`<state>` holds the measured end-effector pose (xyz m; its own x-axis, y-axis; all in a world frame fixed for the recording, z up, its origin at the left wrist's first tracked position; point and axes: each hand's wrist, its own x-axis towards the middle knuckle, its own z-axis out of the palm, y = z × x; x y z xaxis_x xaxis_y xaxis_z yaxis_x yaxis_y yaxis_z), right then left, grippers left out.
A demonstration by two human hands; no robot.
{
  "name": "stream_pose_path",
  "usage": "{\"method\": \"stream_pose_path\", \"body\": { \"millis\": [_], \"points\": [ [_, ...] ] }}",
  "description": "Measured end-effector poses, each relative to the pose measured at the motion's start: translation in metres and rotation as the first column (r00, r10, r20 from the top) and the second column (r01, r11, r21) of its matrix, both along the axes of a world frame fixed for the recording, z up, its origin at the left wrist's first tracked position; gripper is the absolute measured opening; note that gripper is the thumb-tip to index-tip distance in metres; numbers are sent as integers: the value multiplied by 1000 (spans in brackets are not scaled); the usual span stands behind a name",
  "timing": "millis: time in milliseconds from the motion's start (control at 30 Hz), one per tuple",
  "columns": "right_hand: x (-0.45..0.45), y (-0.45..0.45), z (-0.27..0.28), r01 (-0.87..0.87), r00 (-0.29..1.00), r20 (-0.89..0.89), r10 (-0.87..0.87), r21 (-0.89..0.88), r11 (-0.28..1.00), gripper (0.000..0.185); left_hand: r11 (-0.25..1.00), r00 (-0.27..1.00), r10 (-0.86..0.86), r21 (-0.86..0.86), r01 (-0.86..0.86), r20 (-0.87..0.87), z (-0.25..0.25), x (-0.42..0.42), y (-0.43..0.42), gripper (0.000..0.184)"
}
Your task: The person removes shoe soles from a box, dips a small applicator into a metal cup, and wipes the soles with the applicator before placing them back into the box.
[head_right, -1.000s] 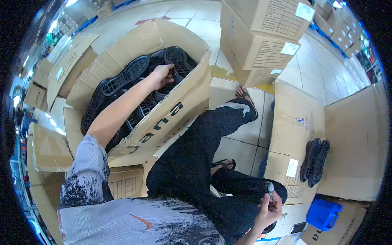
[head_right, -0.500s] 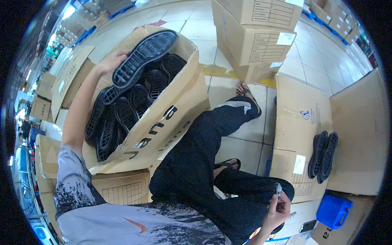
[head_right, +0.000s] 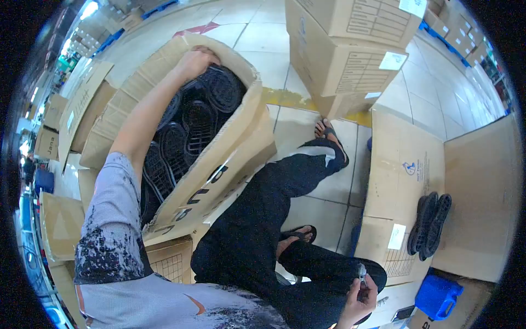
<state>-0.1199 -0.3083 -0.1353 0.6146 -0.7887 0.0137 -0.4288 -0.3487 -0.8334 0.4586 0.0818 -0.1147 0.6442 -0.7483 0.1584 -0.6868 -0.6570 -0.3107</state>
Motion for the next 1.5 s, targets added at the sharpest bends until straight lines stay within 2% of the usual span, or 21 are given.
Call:
{"method": "stream_pose_path", "body": {
  "millis": [100, 167, 233, 267, 300, 333, 367, 400, 567, 633, 700, 767, 833, 900, 1000, 1100, 1133, 1200, 1267, 1333, 1500],
  "points": [
    [4, -3, 1, 45, 998, -43, -42, 61, 997, 20, 985, 985, 93, -156, -71, 142, -14, -23, 8, 28],
    [14, -6, -1, 85, 993, 61, -106, 273, 958, 21, 953, 967, 253, -180, -242, 39, -5, -45, 3, 26],
    [18, -13, 4, 7, 980, 183, -83, 381, 925, 22, 898, 953, 219, -339, -280, -209, 15, -74, 0, 31],
    [20, -17, 7, 38, 969, 201, -143, 452, 891, 23, 971, 996, 42, -232, -59, -77, 16, -66, 28, 34],
    [18, -25, 6, 10, 965, 229, -125, 446, 895, 25, 832, 940, 108, -488, -264, -325, 27, -91, 32, 33],
    [17, -33, 5, -11, 944, 295, -150, 483, 876, 29, 819, 905, 175, -454, -352, -387, 55, -132, 4, 33],
    [14, -43, 5, -12, 929, 323, -179, 511, 859, 31, 719, 860, 70, -572, -395, -505, 65, -158, 6, 33],
    [11, -54, 7, 5, 905, 366, -218, 502, 865, 32, 827, 914, 171, -450, -336, -367, 89, -196, -13, 34],
    [-29, -133, 0, 157, 736, 517, -436, 497, 853, 39, 619, 957, -53, -761, -194, -287, 75, -329, -51, 26],
    [-48, -187, -26, 297, 688, 475, -549, 506, 810, 40, 647, 933, -143, -745, -166, -332, 56, -354, -92, 26],
    [-59, -253, -59, 384, 717, 432, -547, 411, 827, 41, 632, 771, -248, -701, -331, -587, 28, -365, -186, 26],
    [-54, -304, -81, 449, 745, 383, -545, 316, 836, 42, 702, 600, -352, -626, -339, -719, 17, -360, -271, 25],
    [-44, -350, -101, 420, 838, 334, -432, 110, 901, 46, 780, 246, -470, -529, -334, -848, -23, -342, -344, 26],
    [-25, -399, -116, 429, 859, 298, -416, 21, 903, 48, 820, 12, -532, -518, -244, -847, -70, -341, -422, 28],
    [-3, -477, -147, 418, 905, 155, -397, -147, 896, 53, 861, -350, -474, -342, -377, -808, -134, -360, -532, 33],
    [20, -519, -156, 392, 919, 58, -389, -216, 894, 52, 860, -478, -372, -102, -500, -796, -192, -387, -629, 53],
    [23, -531, -153, 252, 968, 11, -252, 7, 968, 48, 857, -535, -341, -22, -515, -773, -204, -393, -656, 60],
    [21, -553, -154, 105, 994, -18, -107, 415, 904, 32, 828, -559, -381, -3, -560, -737, -233, -406, -698, 61],
    [18, -563, -157, 116, 990, 9, -142, 528, 841, 29, 804, -582, -417, 15, -595, -698, -248, -418, -716, 62],
    [11, -572, -163, 106, 979, 53, -198, 695, 712, 21, 667, -465, -490, 27, -745, -737, -240, -424, -723, 61],
    [-2, -587, -180, -42, 954, 233, -186, 724, 689, 22, 803, -624, -448, 20, -596, -640, -228, -406, -727, 63]
  ]
}}
